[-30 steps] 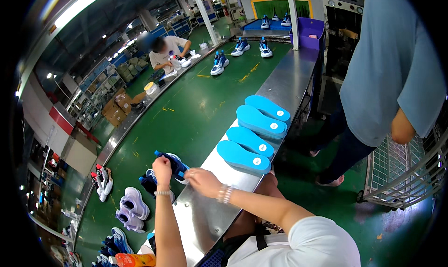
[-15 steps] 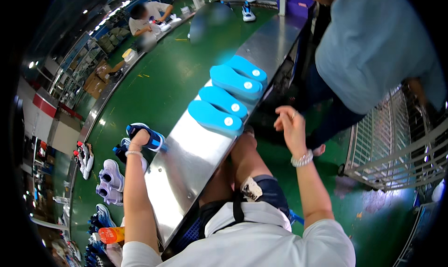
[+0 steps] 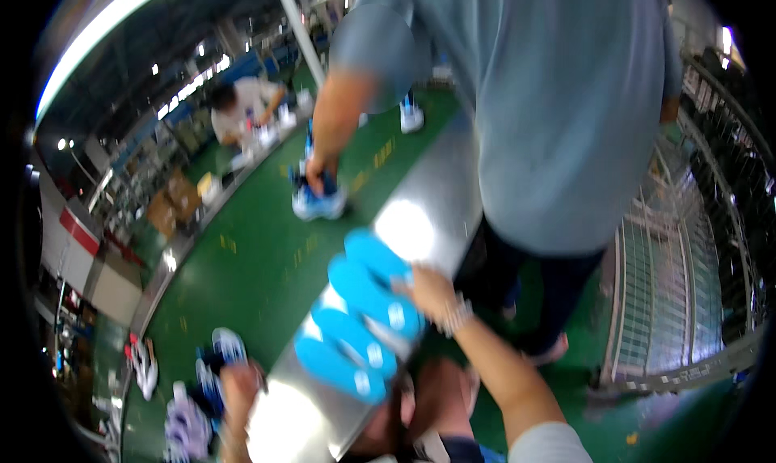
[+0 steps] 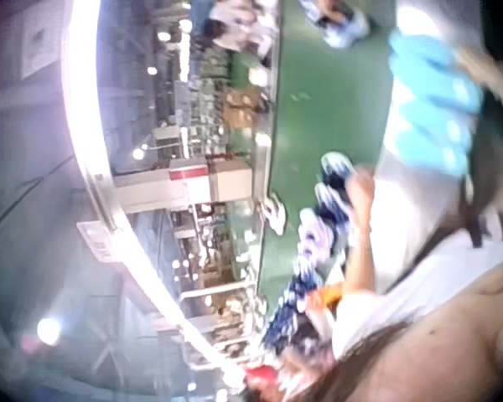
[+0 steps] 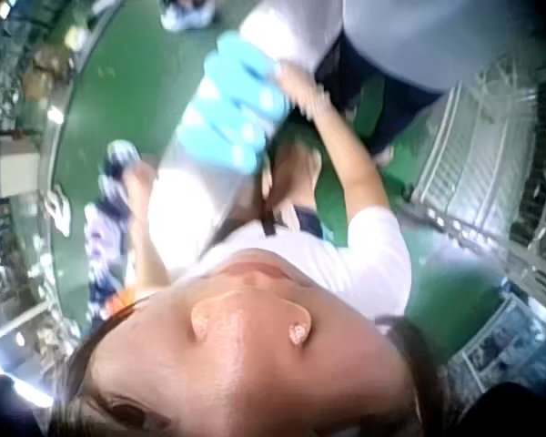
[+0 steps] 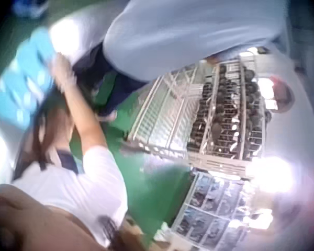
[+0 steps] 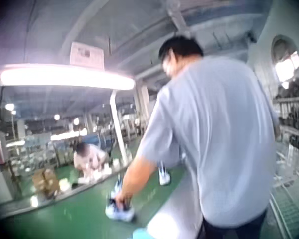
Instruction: The person picks up blue labels and applies them to the soles of sneakers moving along a conveyor belt, then places an insole into a shoe.
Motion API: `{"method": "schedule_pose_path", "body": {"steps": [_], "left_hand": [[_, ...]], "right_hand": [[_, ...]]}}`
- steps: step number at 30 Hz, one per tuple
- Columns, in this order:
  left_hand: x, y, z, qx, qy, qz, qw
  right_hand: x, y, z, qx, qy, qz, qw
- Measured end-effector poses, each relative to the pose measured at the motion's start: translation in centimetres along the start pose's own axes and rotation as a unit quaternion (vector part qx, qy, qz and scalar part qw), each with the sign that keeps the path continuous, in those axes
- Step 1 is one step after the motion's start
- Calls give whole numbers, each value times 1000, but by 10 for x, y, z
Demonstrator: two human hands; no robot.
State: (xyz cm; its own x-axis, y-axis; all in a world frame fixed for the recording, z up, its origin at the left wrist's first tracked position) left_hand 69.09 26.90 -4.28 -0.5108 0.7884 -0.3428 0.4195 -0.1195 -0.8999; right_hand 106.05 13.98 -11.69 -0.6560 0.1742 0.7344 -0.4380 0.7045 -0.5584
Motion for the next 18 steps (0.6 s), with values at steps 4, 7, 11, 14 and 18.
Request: {"method": "schedule_pose_path", "body": {"steps": [4,7,11,14,18], "left_hand": [[-126,131,-31,110,-212,404,883],[-193,174,-43,17,-370,557,744],[-224,177,-68,-103,-474,644,591],[-181,240,-68,-139,-568,538,607],[-150,305,-70,-89,-588,638,490]], "right_hand": [[-6,-17,11,68,124,29,990],[-2,-8,17,77,181,31,980],[-36,-4,18,133,246,36,959],[-64,9,17,222,322,-64,918],[-51,5,-8,238,234,-49,941]]}}
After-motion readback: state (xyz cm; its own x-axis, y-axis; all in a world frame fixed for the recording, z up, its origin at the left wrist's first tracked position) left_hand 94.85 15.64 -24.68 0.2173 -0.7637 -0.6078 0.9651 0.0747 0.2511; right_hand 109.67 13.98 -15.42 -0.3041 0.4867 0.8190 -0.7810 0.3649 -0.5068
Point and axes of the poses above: each hand's wrist, its own z-axis away from the middle knuckle, its own y-axis out of the palm, x = y × z, the point moved 7 cm from there along -z, towards the middle knuckle, and after that the axes turned 13 degrees about -x, right-handed, at the moved point
